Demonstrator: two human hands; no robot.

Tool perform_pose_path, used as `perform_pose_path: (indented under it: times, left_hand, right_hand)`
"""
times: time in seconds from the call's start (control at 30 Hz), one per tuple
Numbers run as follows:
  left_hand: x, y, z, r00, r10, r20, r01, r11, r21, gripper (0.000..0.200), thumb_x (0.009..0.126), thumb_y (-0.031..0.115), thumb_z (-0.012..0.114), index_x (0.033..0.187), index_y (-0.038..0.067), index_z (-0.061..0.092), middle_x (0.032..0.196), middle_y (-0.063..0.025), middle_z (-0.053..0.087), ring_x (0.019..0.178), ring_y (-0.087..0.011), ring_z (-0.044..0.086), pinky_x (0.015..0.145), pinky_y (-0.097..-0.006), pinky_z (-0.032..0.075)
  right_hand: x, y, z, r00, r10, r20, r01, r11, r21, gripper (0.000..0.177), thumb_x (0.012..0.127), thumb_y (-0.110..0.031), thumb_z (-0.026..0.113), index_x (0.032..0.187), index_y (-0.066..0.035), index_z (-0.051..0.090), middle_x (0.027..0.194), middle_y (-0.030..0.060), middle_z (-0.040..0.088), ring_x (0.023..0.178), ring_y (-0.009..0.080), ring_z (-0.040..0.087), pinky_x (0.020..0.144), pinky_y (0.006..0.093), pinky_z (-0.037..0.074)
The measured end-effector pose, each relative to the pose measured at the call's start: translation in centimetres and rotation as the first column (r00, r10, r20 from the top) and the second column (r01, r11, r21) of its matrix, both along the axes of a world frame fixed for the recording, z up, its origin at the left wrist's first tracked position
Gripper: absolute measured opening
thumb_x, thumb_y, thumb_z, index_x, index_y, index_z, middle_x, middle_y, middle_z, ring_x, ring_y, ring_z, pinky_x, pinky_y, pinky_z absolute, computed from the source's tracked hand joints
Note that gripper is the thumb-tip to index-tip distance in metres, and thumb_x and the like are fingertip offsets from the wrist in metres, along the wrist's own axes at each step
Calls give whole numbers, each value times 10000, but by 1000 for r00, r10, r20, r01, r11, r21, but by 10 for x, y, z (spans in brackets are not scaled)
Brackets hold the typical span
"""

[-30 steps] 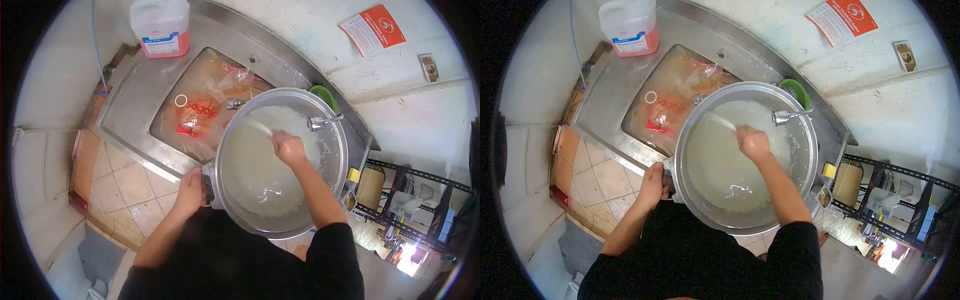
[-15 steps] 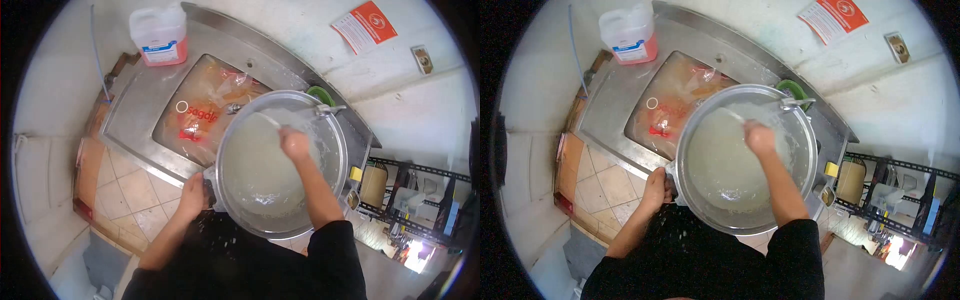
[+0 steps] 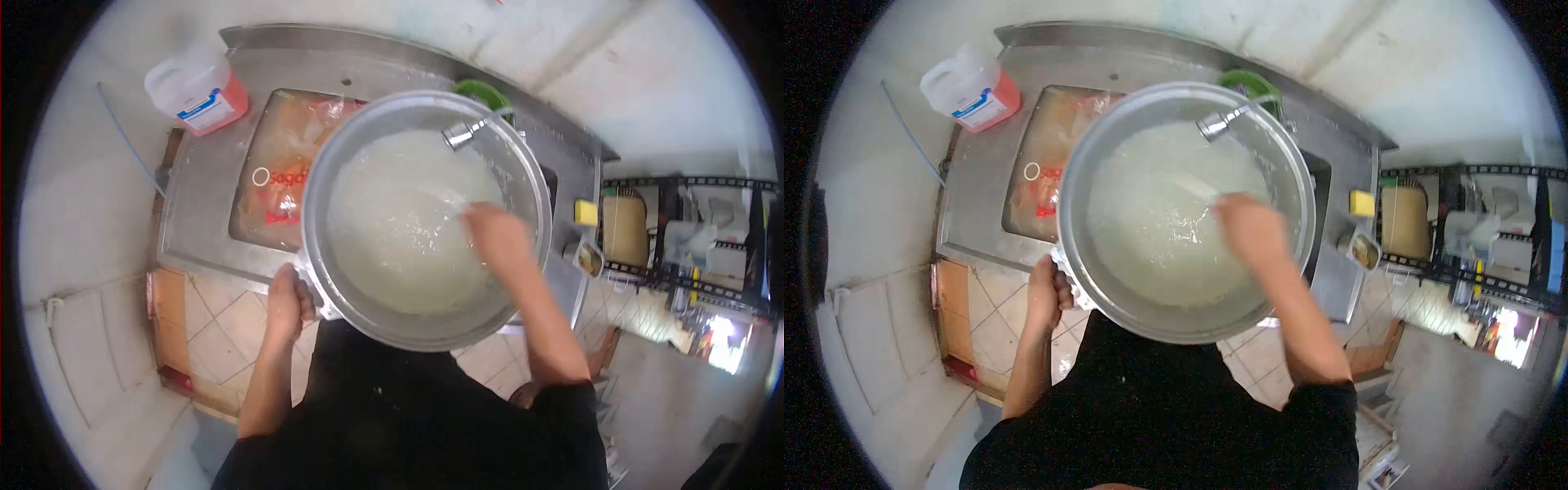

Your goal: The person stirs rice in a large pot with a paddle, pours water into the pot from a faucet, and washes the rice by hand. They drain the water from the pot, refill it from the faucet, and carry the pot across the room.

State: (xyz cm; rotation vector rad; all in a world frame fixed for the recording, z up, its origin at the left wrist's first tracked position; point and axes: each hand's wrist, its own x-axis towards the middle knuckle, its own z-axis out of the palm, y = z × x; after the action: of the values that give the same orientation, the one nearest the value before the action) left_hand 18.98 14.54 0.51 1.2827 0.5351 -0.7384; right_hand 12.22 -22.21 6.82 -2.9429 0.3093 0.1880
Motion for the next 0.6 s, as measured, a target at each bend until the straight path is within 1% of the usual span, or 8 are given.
perform_pose_path:
  times: [0.03, 0.1, 0.17, 0.3, 0.37, 0.4, 0.5, 0.6]
  left_hand:
    - [3, -1, 4, 999, 31, -27, -31, 999, -18, 341, 1017, 362, 377, 745, 157, 372, 529, 34, 307, 377, -96, 310, 325, -267, 230]
    - [3, -4, 10, 999, -16, 43, 13, 999, 50, 364, 1013, 373, 381, 715, 165, 367, 526, 40, 295, 382, -88, 293, 330, -265, 218]
    - [5, -7, 14, 999, -4, 46, 3, 1000, 24, 371, 1008, 392, 382, 708, 174, 367, 522, 49, 281, 385, -80, 273, 331, -262, 201]
    - [2, -16, 16, 1000, -2, 2, 2, 1000, 31, 361, 1004, 404, 372, 721, 180, 389, 536, 59, 298, 385, -74, 262, 326, -245, 165]
    - [0, -23, 24, 994, -63, 91, 41, 973, 227, 355, 1005, 404, 369, 730, 182, 399, 544, 60, 312, 391, -83, 273, 340, -240, 185]
    - [1, -18, 11, 993, -45, 113, 13, 962, 272, 351, 1006, 399, 362, 761, 163, 448, 546, 60, 315, 402, -90, 285, 359, -241, 214]
    - [-2, -17, 13, 997, 20, 75, -40, 958, 284, 335, 1011, 389, 372, 823, 147, 507, 538, 61, 332, 387, -77, 291, 355, -247, 223]
    - [3, -23, 20, 999, 46, 13, -48, 957, 287, 311, 1014, 382, 389, 822, 165, 503, 524, 64, 336, 357, -74, 274, 330, -258, 210]
  right_hand:
    - [-25, -20, 41, 944, -310, -113, 313, 950, 5, 273, 951, -281, 510, 1006, -67, 669, 983, 179, 677, 868, 367, 661, 754, 449, 522]
    - [-110, -90, 48, 844, -513, 160, 463, 846, 265, 275, 962, -193, 488, 1060, -6, 663, 953, 203, 683, 872, 343, 661, 763, 435, 508]
    - [-185, -134, 31, 544, -801, 248, 715, 598, 362, 299, 963, -185, 492, 1147, 3, 632, 991, 209, 678, 877, 348, 651, 776, 440, 497]
    - [-363, -182, -150, 384, -815, 433, 909, 415, -26, 402, 974, -215, 454, 1337, -56, 525, 1136, 215, 637, 1028, 352, 629, 860, 422, 499]
    - [-346, -144, -137, 334, -928, -166, 842, 373, -389, 418, 954, -268, 494, 1334, -99, 540, 1248, 210, 587, 1180, 363, 551, 938, 464, 461]
    - [-370, -159, -183, 320, -947, -41, 757, 281, -590, 433, 931, -317, 532, 1323, -134, 553, 1284, 203, 554, 1208, 393, 506, 952, 497, 434]
    - [-328, -189, -161, 582, -747, 321, 794, 436, -425, 355, 931, -261, 542, 1223, -73, 617, 1179, 194, 591, 1086, 392, 556, 917, 478, 445]
    - [-206, -226, -105, 621, -666, 413, 579, 745, 331, 288, 952, -233, 568, 1138, -24, 639, 945, 127, 659, 889, 293, 631, 843, 367, 477]
